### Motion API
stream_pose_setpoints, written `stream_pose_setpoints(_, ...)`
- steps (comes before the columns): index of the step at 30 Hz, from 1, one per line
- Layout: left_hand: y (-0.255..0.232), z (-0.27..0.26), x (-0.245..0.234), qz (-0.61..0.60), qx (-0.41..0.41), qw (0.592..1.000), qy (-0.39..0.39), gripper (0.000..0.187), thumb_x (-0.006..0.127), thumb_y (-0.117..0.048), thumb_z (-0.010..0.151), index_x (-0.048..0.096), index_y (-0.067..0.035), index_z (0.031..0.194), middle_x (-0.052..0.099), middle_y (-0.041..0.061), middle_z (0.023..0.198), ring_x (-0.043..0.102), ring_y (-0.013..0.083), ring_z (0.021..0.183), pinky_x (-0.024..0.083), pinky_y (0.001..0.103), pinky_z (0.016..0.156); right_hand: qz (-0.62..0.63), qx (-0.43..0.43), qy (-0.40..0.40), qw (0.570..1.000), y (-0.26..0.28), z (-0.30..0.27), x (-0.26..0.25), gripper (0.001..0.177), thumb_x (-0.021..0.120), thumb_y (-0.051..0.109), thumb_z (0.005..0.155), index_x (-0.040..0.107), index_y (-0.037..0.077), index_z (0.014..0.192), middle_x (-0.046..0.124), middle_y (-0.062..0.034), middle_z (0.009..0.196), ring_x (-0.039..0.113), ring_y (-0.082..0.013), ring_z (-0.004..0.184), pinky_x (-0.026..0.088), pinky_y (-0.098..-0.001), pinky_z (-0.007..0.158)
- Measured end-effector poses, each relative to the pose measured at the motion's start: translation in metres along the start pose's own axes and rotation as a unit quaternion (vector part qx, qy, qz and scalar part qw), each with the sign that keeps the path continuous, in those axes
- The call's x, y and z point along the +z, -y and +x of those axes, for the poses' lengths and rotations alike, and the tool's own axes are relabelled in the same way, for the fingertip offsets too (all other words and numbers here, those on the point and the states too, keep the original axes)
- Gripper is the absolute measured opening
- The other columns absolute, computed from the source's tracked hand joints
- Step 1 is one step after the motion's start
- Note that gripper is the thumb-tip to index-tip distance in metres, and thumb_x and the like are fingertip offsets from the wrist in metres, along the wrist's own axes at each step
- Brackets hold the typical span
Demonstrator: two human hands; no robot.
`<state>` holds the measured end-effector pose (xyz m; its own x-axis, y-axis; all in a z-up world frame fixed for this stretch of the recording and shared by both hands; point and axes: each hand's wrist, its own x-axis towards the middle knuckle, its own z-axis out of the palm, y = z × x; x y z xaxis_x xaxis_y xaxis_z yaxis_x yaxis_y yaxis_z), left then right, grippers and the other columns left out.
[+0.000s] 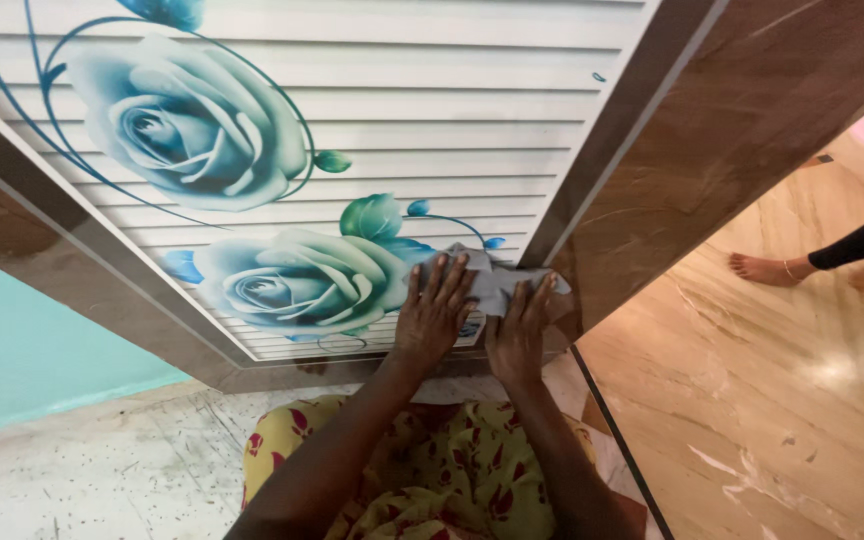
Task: The person cleans a door panel by wiping its surface with a cloth.
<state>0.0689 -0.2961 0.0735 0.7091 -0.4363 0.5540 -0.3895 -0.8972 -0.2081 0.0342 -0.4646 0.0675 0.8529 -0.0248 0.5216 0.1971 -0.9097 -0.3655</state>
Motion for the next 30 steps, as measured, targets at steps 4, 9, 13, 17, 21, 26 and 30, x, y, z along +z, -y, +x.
stream_pose_setpoints(4, -0.003, 0.05, -0.03, -0.076, -0.006, 0.997, 0.02, 0.063, 0.038, -0.052, 0.108, 0.033, -0.02, 0.163, 0.015, 0.006, 0.174, 0.016, 0.0303, 0.159, 0.011, 0.058, 0.126, 0.035, 0.034, -0.053, 0.997, -0.002, 0.041, -0.029, 0.081, 0.053, 0.027, 0.11, 0.004, -0.008, 0.163, -0.018, -0.036, 0.166, 0.005, -0.0581, 0.156, 0.034, -0.0621, 0.121)
stream_pose_setpoints(9, -0.005, 0.166, -0.113, -0.061, 0.005, 0.983, -0.172, 0.066, 0.041, -0.057, 0.116, 0.024, -0.026, 0.173, 0.003, 0.004, 0.178, 0.003, 0.0279, 0.164, 0.002, 0.058, 0.13, -0.005, 0.006, -0.188, 0.982, -0.015, 0.127, -0.115, 0.077, 0.028, 0.058, 0.119, 0.002, 0.007, 0.171, -0.018, -0.0238, 0.172, -0.003, -0.049, 0.163, 0.017, -0.0658, 0.133)
stream_pose_setpoints(13, -0.022, 0.247, -0.188, -0.086, -0.014, 0.97, -0.228, 0.069, 0.049, -0.056, 0.12, 0.013, -0.026, 0.171, 0.003, 0.002, 0.175, 0.001, 0.0252, 0.163, -0.003, 0.056, 0.132, -0.158, 0.041, -0.266, 0.95, -0.038, 0.194, -0.188, 0.071, 0.018, 0.057, 0.117, 0.008, 0.014, 0.172, -0.009, -0.0138, 0.174, -0.004, -0.0441, 0.162, 0.006, -0.06, 0.132)
stream_pose_setpoints(17, -0.037, 0.278, -0.223, -0.159, -0.001, 0.985, -0.068, 0.061, 0.038, -0.052, 0.122, 0.013, -0.027, 0.172, 0.007, 0.002, 0.179, 0.005, 0.0255, 0.166, 0.0, 0.055, 0.136, -0.277, 0.083, -0.305, 0.907, -0.053, 0.226, -0.226, 0.07, 0.019, 0.052, 0.113, 0.01, 0.016, 0.173, -0.006, -0.0126, 0.175, -0.005, -0.0448, 0.161, 0.003, -0.0592, 0.131)
stream_pose_setpoints(21, -0.053, 0.265, -0.188, -0.091, 0.006, 0.981, -0.172, 0.07, 0.04, -0.056, 0.121, 0.01, -0.021, 0.174, 0.003, 0.004, 0.179, 0.004, 0.0257, 0.167, -0.003, 0.05, 0.136, -0.247, 0.066, -0.325, 0.911, -0.06, 0.224, -0.218, 0.074, 0.029, 0.047, 0.108, 0.009, 0.016, 0.172, -0.006, -0.0167, 0.174, -0.006, -0.0464, 0.16, 0.002, -0.0624, 0.13)
stream_pose_setpoints(26, -0.05, 0.206, -0.111, 0.045, 0.04, 0.978, -0.198, 0.078, 0.046, -0.061, 0.113, 0.017, -0.022, 0.174, 0.007, 0.005, 0.179, 0.007, 0.0238, 0.165, -0.002, 0.048, 0.134, -0.095, 0.008, -0.311, 0.946, -0.052, 0.194, -0.152, 0.081, 0.041, 0.041, 0.102, 0.008, 0.015, 0.171, -0.007, -0.0218, 0.173, -0.006, -0.0483, 0.16, 0.001, -0.0665, 0.128)
stream_pose_setpoints(30, -0.031, 0.155, -0.059, 0.033, 0.021, 0.973, -0.229, 0.061, 0.046, -0.057, 0.113, 0.043, -0.024, 0.165, 0.019, 0.0, 0.175, 0.008, 0.0222, 0.163, -0.002, 0.049, 0.131, -0.02, -0.018, -0.287, 0.957, -0.038, 0.158, -0.092, 0.088, 0.051, 0.037, 0.096, 0.008, 0.015, 0.17, -0.007, -0.0259, 0.172, -0.007, -0.0499, 0.16, 0.001, -0.0698, 0.127)
